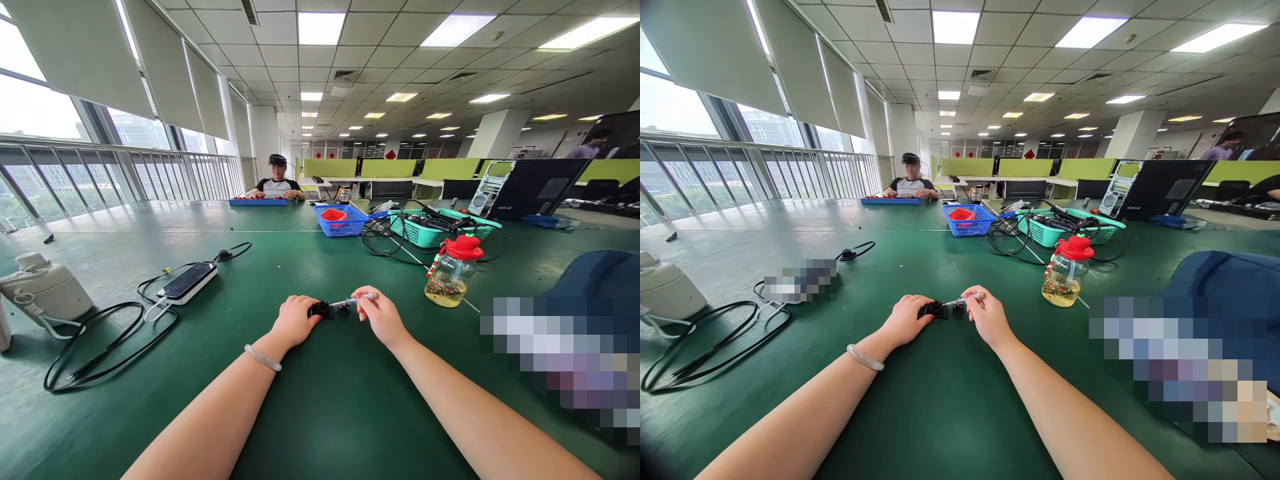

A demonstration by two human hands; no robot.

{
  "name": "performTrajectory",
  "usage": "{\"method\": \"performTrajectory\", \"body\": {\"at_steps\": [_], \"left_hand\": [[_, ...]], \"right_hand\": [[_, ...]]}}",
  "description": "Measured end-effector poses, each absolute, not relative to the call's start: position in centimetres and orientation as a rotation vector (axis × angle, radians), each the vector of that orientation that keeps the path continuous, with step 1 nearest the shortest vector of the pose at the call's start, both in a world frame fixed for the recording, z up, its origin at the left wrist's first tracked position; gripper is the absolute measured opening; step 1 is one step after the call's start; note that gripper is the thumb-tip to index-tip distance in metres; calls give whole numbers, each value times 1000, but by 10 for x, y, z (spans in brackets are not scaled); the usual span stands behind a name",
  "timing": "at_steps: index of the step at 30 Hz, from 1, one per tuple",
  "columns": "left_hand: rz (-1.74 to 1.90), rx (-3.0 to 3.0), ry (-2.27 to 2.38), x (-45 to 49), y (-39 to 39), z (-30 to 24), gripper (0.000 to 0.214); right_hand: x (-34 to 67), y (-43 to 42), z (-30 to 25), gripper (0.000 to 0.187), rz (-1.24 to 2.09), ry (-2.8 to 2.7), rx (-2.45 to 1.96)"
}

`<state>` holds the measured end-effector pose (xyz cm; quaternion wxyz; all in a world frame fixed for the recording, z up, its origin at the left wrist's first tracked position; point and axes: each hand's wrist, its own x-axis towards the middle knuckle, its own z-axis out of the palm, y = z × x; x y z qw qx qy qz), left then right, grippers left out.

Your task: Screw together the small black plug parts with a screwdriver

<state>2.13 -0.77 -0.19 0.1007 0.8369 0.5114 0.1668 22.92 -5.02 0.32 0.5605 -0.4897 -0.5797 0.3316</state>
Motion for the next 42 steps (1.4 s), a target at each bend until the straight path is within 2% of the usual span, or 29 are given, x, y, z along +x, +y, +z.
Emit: {"method": "performTrajectory", "body": {"at_steps": [11,19,26,31,37,42], "left_hand": [[480,2467,1520,21,-8,-2,35],[503,2485,1507,21,-7,-2,33],[502,2472,1536,22,-8,-2,33],[515,2479,1522,22,-9,-2,33],[473,2476,1517,22,-7,-1,33],[459,2455,1524,22,-8,-1,34]], "right_hand": [[229,-52,2,31,716,-1422,-1193],[215,-72,18,20,207,-1899,-1267],[200,-79,12,5,11,-2289,-1045],[201,-78,12,7,57,-2274,-1056],[216,-69,15,18,267,-1791,-1242],[225,-62,10,16,450,-1486,-1250]]}}
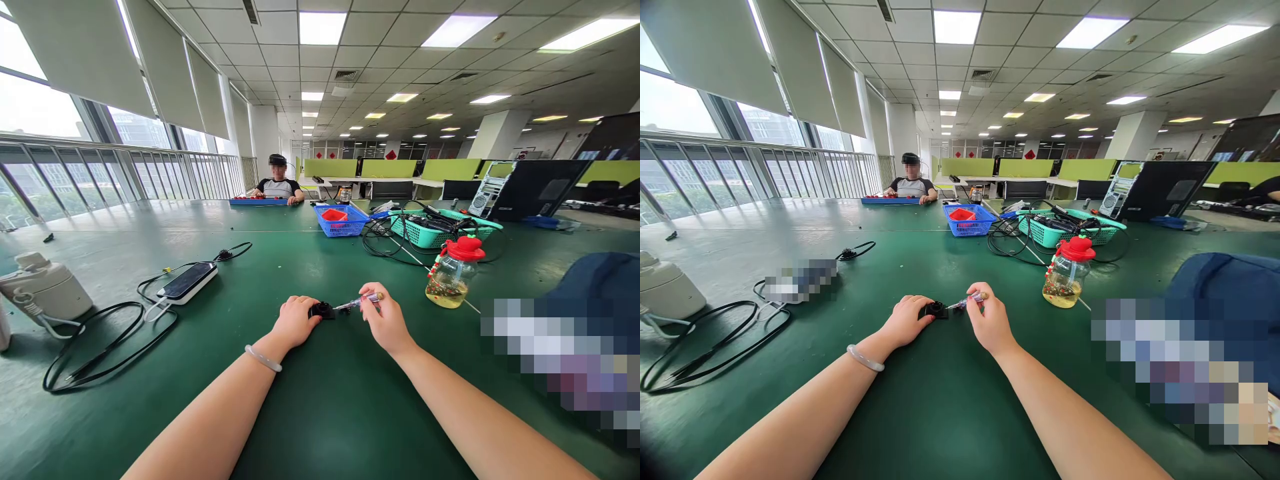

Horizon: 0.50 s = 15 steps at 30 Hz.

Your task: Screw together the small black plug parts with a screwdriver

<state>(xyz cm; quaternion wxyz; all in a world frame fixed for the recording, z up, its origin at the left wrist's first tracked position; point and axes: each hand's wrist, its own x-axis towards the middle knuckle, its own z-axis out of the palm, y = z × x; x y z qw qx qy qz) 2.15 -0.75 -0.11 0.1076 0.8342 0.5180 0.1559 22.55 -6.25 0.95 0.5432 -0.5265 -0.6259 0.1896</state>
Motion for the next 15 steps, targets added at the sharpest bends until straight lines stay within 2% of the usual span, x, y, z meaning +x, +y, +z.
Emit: {"method": "performTrajectory", "body": {"at_steps": [8,15], "left_hand": [[474,2450,1522,21,-8,-1,34],[502,2421,1524,21,-5,-3,35]], "right_hand": [[219,-68,13,9,466,-1690,-1259],[218,-74,19,12,278,-1819,-1238]]}}
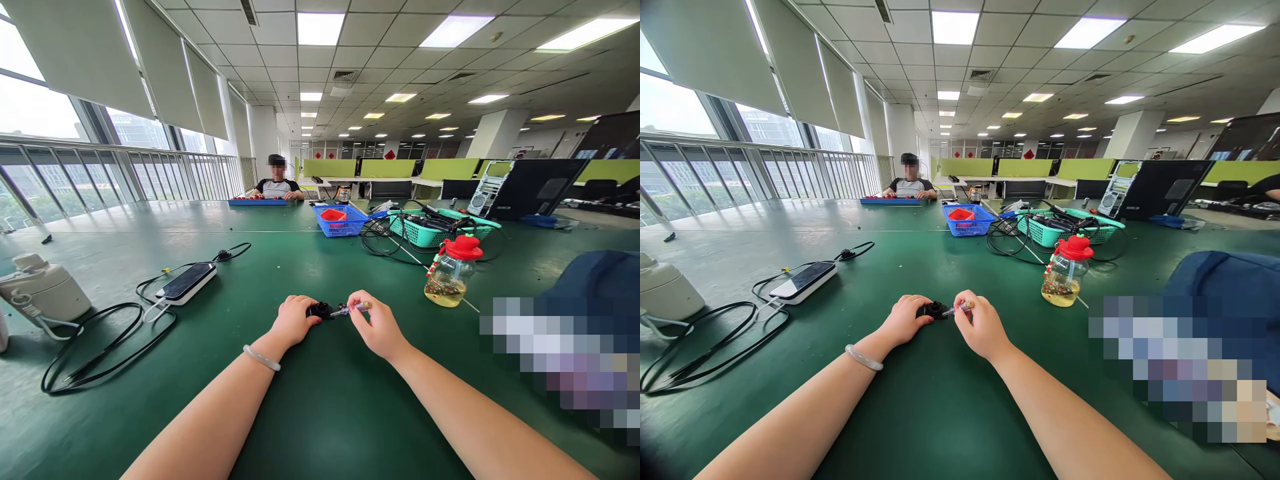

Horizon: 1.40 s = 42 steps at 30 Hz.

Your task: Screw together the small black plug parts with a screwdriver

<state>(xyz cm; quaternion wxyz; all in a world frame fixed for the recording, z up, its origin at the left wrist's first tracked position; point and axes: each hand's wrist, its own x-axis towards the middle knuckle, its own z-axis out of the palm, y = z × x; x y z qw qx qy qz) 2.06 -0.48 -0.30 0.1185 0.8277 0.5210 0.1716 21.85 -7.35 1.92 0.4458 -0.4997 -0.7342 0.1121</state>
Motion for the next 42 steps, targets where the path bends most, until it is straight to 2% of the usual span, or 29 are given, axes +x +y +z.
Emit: {"method": "performTrajectory", "body": {"at_steps": [4,12,18,26,37,42], "left_hand": [[512,2425,1512,21,-4,-3,34],[537,2446,1493,21,-6,-1,32],[515,2441,1490,20,-3,-3,32],[512,2429,1514,20,-3,-4,36],[524,2435,1519,20,-4,-4,35],[525,2461,1506,20,-4,-5,35]], "right_hand": [[213,-79,20,8,123,-1960,-1123],[198,-82,17,13,-86,-2188,-936],[199,-82,18,9,84,-2068,-1155],[211,-76,19,21,279,-1961,-1356],[213,-67,11,13,301,-1833,-1142],[211,-70,9,23,454,-1786,-1088]]}}
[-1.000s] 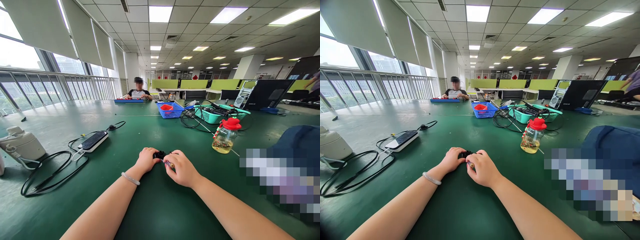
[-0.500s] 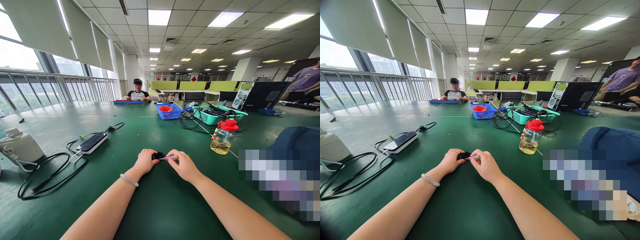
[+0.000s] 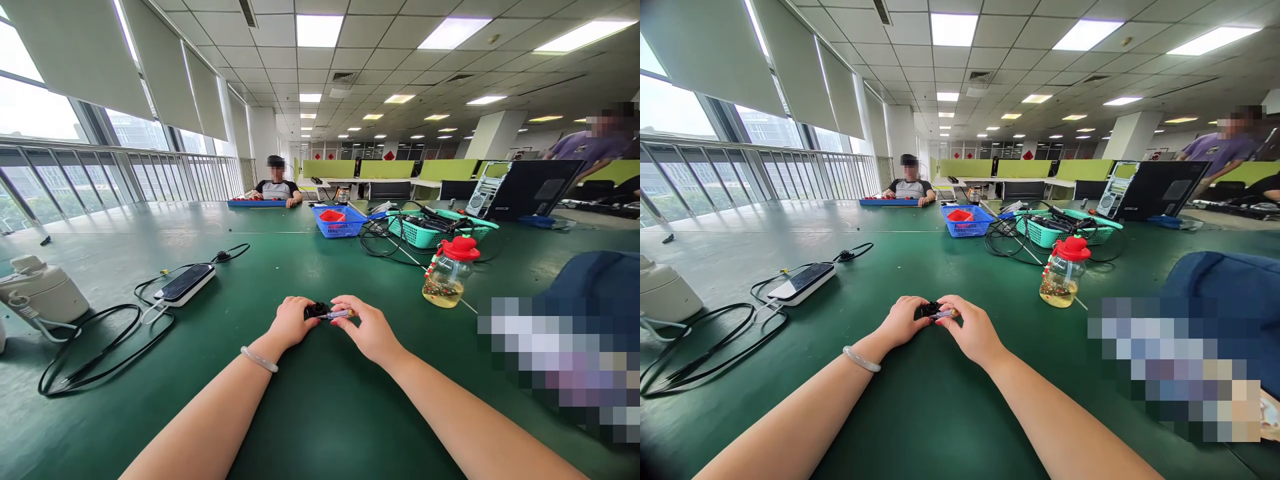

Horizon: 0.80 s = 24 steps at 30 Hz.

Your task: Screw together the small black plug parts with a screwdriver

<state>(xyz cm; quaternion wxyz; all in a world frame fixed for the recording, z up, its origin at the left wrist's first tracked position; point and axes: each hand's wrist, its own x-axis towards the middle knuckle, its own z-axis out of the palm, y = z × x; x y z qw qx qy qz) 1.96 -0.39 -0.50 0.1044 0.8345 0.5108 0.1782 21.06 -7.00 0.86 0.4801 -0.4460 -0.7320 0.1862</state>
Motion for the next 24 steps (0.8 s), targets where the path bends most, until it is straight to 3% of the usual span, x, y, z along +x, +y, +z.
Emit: {"method": "performTrajectory", "body": {"at_steps": [8,14,24], "left_hand": [[535,2468,1485,19,-3,-6,36],[522,2445,1492,20,-3,-4,35],[528,2431,1507,21,-6,-3,35]], "right_hand": [[207,-70,6,26,494,-1777,-1028],[210,-77,14,16,242,-1869,-1036],[211,-81,20,18,14,-1795,-992]]}}
